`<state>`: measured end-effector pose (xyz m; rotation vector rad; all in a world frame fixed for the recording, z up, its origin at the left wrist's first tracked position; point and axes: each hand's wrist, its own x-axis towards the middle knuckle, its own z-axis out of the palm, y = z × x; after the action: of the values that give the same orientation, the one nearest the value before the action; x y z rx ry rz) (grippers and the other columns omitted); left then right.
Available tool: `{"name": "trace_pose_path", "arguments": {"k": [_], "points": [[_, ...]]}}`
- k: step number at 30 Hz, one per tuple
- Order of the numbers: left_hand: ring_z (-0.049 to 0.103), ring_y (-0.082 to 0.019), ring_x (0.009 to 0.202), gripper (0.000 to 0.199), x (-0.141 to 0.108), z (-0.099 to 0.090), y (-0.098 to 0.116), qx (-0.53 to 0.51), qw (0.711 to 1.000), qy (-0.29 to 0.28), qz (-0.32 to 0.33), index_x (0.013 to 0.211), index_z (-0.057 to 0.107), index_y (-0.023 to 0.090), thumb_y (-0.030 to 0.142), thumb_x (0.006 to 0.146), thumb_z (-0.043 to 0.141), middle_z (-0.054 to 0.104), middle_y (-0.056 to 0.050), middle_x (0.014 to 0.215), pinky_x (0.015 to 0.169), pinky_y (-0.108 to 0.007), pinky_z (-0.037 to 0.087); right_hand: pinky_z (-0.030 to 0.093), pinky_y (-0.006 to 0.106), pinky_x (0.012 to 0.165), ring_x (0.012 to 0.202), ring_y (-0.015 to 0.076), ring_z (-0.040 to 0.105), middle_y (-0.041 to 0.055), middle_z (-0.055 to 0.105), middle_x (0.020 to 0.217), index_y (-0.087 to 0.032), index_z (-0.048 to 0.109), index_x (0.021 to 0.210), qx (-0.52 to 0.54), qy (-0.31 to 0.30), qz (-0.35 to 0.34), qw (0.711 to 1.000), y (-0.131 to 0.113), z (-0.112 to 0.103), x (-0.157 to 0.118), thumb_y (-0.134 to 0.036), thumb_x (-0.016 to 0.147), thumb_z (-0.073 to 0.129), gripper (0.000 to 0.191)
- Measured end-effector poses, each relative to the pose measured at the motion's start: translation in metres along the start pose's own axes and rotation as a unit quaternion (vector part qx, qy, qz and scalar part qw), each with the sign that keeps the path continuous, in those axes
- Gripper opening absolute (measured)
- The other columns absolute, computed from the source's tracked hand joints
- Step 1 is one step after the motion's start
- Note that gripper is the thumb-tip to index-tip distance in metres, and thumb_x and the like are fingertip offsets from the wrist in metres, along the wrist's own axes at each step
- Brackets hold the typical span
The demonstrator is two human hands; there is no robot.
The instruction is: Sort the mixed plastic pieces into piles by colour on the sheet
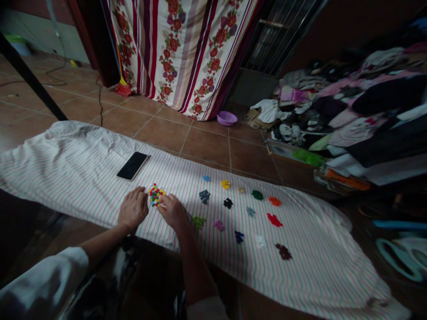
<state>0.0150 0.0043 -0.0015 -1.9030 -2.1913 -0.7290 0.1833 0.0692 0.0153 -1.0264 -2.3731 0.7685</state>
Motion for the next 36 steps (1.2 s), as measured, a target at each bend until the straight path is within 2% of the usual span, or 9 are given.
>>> {"name": "trace_pose_path", "arguments": {"k": [5,13,18,24,36], "points": [[0.052,-0.027,0.121,0.026,0.000,-0.001,0.000,0.003,1.000,-0.001,-0.002,0.096,0.061,0.016,0.022,0.091,0.036,0.064,-0.015,0.120,0.100,-0.044,0.040,0.045,0.024,0.076,0.083,0.0140,0.059,0.0006,0.061,0.088,-0.021,0.062,0.090,-0.029,0.004,-0.003,1.000,-0.002,0.004,0.001,-0.015,0.086,0.059,0.008],[0.052,-0.027,0.122,0.026,0.001,0.000,-0.001,-0.008,1.000,0.007,0.003,0.096,0.061,0.016,0.022,0.091,0.036,0.064,-0.015,0.119,0.098,-0.045,0.041,0.046,0.025,0.081,0.087,0.0142,0.059,0.0016,0.060,0.091,-0.022,0.066,0.094,-0.030,0.023,0.008,0.999,-0.001,0.010,0.006,-0.014,0.088,0.052,0.017],[0.052,-0.028,0.123,0.025,0.000,0.001,-0.001,0.000,1.000,0.003,0.002,0.097,0.061,0.016,0.021,0.091,0.037,0.064,-0.015,0.121,0.099,-0.045,0.041,0.047,0.025,0.079,0.087,0.0145,0.059,0.0028,0.059,0.098,-0.025,0.067,0.103,-0.033,0.014,0.006,0.999,-0.004,0.012,0.006,-0.021,0.089,0.056,0.019],[0.053,-0.027,0.121,0.024,-0.001,0.001,0.000,0.006,1.000,0.001,0.000,0.097,0.060,0.016,0.020,0.090,0.037,0.064,-0.015,0.121,0.099,-0.044,0.040,0.048,0.025,0.080,0.093,0.0159,0.059,0.0033,0.058,0.099,-0.028,0.067,0.110,-0.071,-0.006,-0.004,0.997,-0.008,0.013,0.008,-0.016,0.090,0.054,0.028],[0.051,-0.028,0.123,0.020,0.000,-0.001,0.000,0.008,1.000,-0.014,-0.002,0.095,0.059,0.017,0.017,0.084,0.042,0.063,-0.014,0.123,0.100,-0.043,0.040,0.049,0.024,0.081,0.093,0.0147,0.059,0.0032,0.059,0.101,-0.026,0.068,0.102,-0.070,0.021,-0.014,0.997,-0.009,0.017,0.010,-0.019,0.089,0.057,0.018]]}}
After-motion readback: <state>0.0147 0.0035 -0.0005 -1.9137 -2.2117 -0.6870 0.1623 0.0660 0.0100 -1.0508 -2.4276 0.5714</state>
